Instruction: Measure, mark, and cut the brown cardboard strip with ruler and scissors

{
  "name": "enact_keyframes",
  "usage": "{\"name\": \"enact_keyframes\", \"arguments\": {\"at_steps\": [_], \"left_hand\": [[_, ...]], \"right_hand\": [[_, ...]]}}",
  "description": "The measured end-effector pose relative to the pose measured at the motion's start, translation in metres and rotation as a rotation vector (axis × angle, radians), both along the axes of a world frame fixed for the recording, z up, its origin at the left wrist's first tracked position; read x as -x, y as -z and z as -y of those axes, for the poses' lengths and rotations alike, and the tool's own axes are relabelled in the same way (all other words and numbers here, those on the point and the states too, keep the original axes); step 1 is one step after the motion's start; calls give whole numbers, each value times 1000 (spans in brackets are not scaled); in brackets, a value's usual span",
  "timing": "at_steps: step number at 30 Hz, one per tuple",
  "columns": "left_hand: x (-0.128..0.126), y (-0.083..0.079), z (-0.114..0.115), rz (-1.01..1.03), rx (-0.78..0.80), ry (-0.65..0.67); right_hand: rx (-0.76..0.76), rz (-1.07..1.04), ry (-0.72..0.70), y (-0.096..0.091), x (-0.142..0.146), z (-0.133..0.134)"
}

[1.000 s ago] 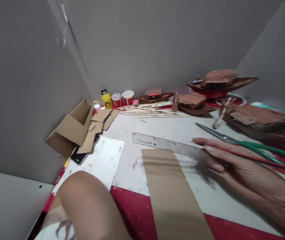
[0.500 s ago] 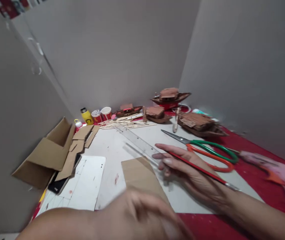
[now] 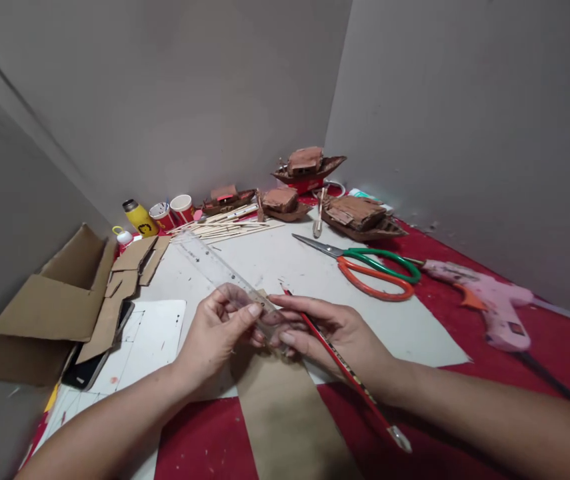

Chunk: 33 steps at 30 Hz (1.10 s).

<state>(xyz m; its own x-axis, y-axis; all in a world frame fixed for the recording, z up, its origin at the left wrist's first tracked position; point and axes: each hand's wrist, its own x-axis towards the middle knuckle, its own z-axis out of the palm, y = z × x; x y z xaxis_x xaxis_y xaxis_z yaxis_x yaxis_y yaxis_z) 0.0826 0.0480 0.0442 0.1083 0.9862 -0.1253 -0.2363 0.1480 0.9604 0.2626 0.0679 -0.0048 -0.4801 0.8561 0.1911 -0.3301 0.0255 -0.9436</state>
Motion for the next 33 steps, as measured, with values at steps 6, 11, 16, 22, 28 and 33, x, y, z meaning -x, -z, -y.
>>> {"name": "enact_keyframes", "arguments": {"at_steps": [6,11,16,22,28,33], "left_hand": [[15,4,1,14,42,-54],[21,11,8,64,123,-56],[33,13,8,23,132,-48],[60,4,-8,-179,152,0],[62,6,-18,-239,145,62],[40,9,-20,-174,107,-29]], "right_hand": [[118,25,108,2,0,-10],[206,23,117,2,1,-15],[207,113,55,1,2,-14],[184,44,244,2,-1,-21],[85,166,218,10,2,-17],[-384,410,195,17,-1,-11]]}}
